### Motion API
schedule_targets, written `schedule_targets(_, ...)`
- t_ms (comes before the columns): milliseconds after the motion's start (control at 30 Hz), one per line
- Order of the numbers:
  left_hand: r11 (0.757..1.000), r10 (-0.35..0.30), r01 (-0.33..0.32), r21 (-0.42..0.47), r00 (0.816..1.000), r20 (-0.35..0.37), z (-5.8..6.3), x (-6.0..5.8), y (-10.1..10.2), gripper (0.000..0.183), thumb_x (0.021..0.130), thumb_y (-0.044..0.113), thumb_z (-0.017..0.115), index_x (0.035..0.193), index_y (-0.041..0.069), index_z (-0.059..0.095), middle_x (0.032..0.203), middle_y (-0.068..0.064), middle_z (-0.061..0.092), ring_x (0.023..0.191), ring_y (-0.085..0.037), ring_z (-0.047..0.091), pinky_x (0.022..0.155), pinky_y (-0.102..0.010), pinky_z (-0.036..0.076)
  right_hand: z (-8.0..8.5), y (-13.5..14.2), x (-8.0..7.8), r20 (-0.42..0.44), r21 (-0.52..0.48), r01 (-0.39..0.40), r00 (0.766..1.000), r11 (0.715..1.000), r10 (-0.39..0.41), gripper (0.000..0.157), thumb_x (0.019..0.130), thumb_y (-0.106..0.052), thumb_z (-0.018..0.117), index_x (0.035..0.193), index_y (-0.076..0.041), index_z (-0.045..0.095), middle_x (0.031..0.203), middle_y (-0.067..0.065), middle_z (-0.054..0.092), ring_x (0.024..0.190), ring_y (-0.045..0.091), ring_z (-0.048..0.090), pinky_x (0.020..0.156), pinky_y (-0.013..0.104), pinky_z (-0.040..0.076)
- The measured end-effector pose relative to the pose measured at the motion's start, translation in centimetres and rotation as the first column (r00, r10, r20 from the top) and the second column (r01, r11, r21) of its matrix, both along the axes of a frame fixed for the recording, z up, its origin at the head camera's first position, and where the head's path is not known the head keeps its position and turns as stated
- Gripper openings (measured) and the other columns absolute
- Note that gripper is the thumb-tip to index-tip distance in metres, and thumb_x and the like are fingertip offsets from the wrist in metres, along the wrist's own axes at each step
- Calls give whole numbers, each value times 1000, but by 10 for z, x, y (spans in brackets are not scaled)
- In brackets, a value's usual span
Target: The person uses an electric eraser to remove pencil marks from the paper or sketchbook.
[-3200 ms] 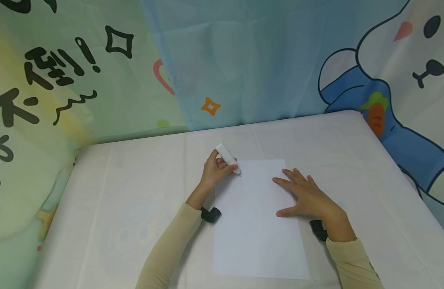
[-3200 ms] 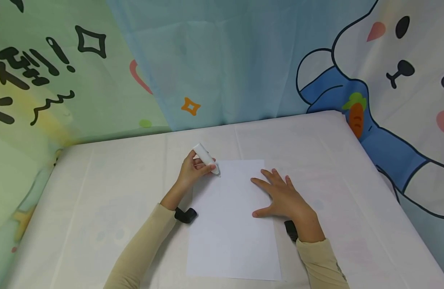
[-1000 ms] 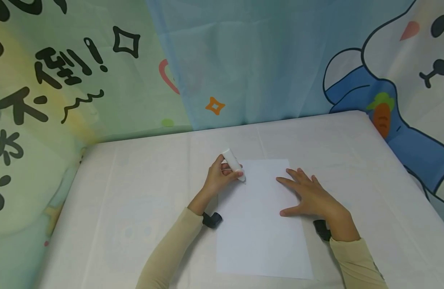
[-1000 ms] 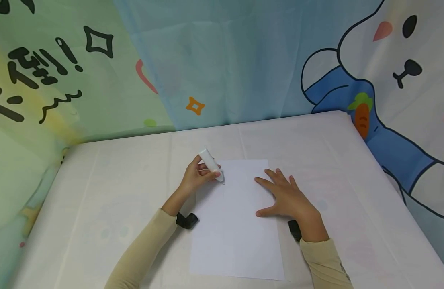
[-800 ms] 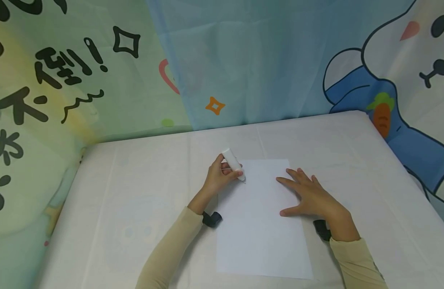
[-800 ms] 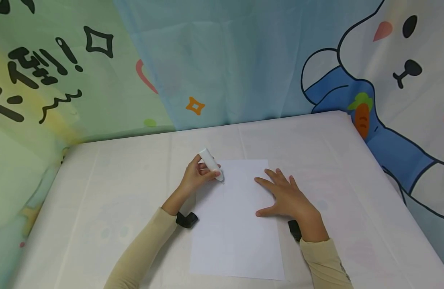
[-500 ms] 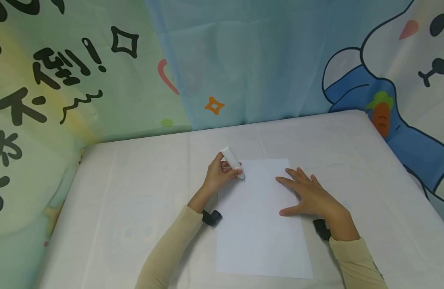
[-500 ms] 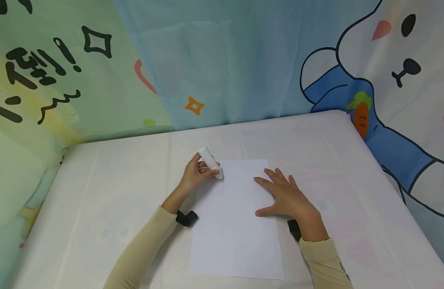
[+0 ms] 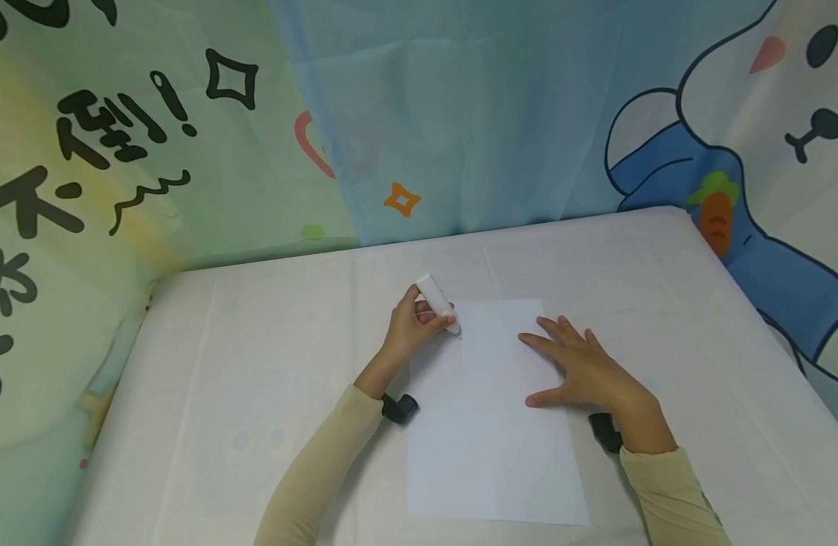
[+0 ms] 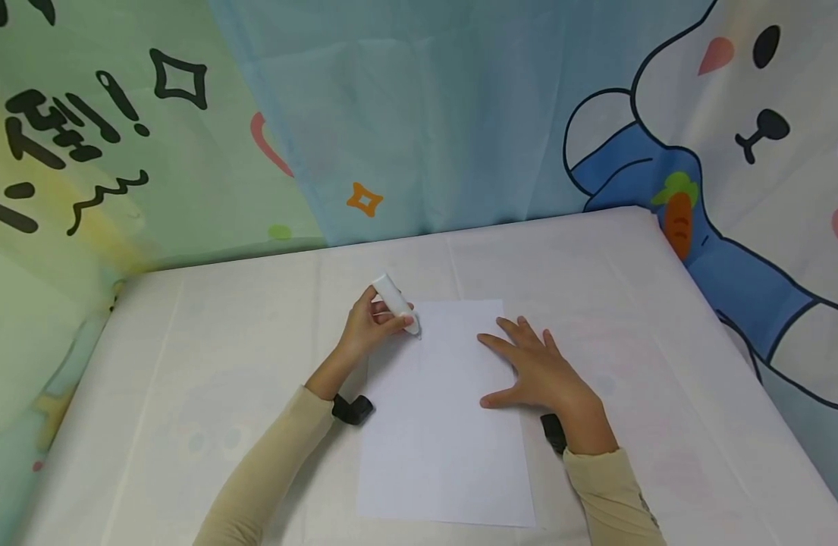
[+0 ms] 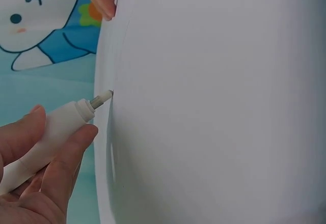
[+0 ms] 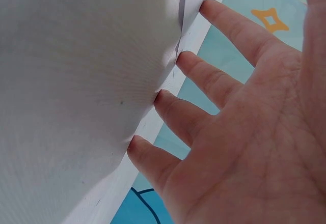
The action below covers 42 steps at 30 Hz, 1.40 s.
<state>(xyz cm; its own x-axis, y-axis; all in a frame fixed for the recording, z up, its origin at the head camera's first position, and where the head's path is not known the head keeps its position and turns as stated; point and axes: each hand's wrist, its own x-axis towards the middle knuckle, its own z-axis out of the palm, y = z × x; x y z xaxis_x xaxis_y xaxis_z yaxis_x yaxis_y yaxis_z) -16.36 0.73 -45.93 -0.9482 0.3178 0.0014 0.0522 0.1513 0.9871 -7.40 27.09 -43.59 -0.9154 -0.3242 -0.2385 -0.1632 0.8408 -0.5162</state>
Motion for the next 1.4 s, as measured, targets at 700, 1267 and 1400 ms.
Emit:
schedule_targets(700,1000,15,-15,3,1000,12,0,0,-1,48,85,-4,72,124,-7,44,111,-28,67,92,-35,71,75,-30,60,0,-1,-3,-5,3,-3,1000,1000,3,99,67,-49,86,145,-7,42,155,29,21,144,52,8,112,71,2)
schedule_targets(1267,1000,-15,15,-12,1000,16,-2,4,-3,49,85,-3,72,126,-7,44,113,-28,66,94,-37,70,76,-30,60,-1,0,0,-2,-9,0,1000,1000,0,99,67,-48,85,146,-6,42,155,29,21,144,51,7,113,70,1)
schedule_targets(1400,1000,-20,20,-12,1000,13,-2,6,-3,49,86,-3,72,126,-7,44,112,-28,67,93,-36,70,76,-31,60,-1,-1,-1,-1,-7,4,1000,1000,-4,99,67,-48,86,146,-7,42,155,29,21,144,51,7,113,71,1)
